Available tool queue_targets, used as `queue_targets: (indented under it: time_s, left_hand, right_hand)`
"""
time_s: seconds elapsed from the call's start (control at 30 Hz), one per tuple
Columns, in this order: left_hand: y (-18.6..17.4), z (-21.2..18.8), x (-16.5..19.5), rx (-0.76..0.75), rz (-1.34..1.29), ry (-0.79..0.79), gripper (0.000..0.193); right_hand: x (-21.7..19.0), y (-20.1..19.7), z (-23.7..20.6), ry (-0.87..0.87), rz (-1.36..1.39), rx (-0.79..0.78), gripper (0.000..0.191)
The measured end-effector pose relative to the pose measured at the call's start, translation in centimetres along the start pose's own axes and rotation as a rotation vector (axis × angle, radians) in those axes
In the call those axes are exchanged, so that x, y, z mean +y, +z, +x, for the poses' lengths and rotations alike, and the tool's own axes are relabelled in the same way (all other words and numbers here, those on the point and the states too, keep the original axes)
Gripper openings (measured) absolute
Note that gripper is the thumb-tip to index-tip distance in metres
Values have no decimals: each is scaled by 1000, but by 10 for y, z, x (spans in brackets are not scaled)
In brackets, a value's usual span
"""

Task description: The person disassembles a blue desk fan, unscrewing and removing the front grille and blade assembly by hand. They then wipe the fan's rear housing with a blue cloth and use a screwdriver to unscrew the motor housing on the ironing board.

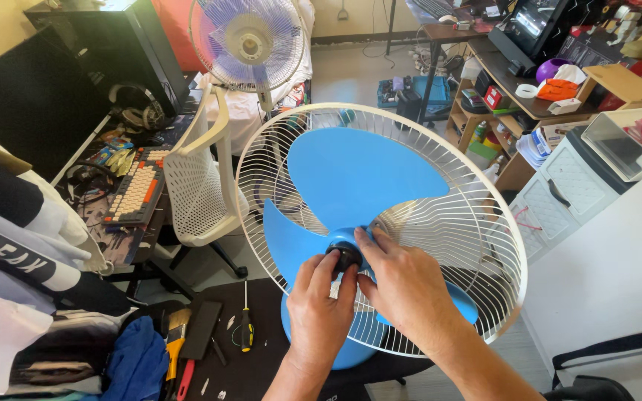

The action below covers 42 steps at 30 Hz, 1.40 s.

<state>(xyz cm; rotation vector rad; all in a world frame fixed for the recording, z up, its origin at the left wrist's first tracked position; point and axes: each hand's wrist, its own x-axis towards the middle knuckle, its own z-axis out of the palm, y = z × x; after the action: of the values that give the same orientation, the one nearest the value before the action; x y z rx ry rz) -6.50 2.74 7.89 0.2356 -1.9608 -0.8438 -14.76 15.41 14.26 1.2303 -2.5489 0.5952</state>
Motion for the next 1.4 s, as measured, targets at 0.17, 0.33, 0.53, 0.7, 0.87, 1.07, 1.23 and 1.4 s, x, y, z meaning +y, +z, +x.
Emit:
queue_targets:
  time_s: [0.17,0.33,0.53,0.7,0.87,1.07,1.23,1.4]
  left_hand:
    - [-2,-1,0,41,41,97,34]
    - [2,-2,-1,46,31,43,37]
    - [3,1,-3,5,11,-86,34]
    - [1,4,0,-19,150,-134,33]
    - [-4,10,2,-111,320,-177,39]
    - [-4,9,9,-11,159,177,23]
    - [-16,12,8,-73,77,242,38]
    - [-14,20,7,-95,107,78,33]
  right_hand:
    - [2,1,-3,-10,26,27,70]
    - [5,4,-4,-23,30,60,67]
    - [7,6,-5,-29,63,75,63]
    - [5,6,-5,-13,72,79,71]
    - [3,7,-6,-43,77,141,70]
    - [2,7,-8,-2,75,127,61]
    - [5,7,-4,-22,83,114,65]
    - [7,10,-3,0,29,76,74]
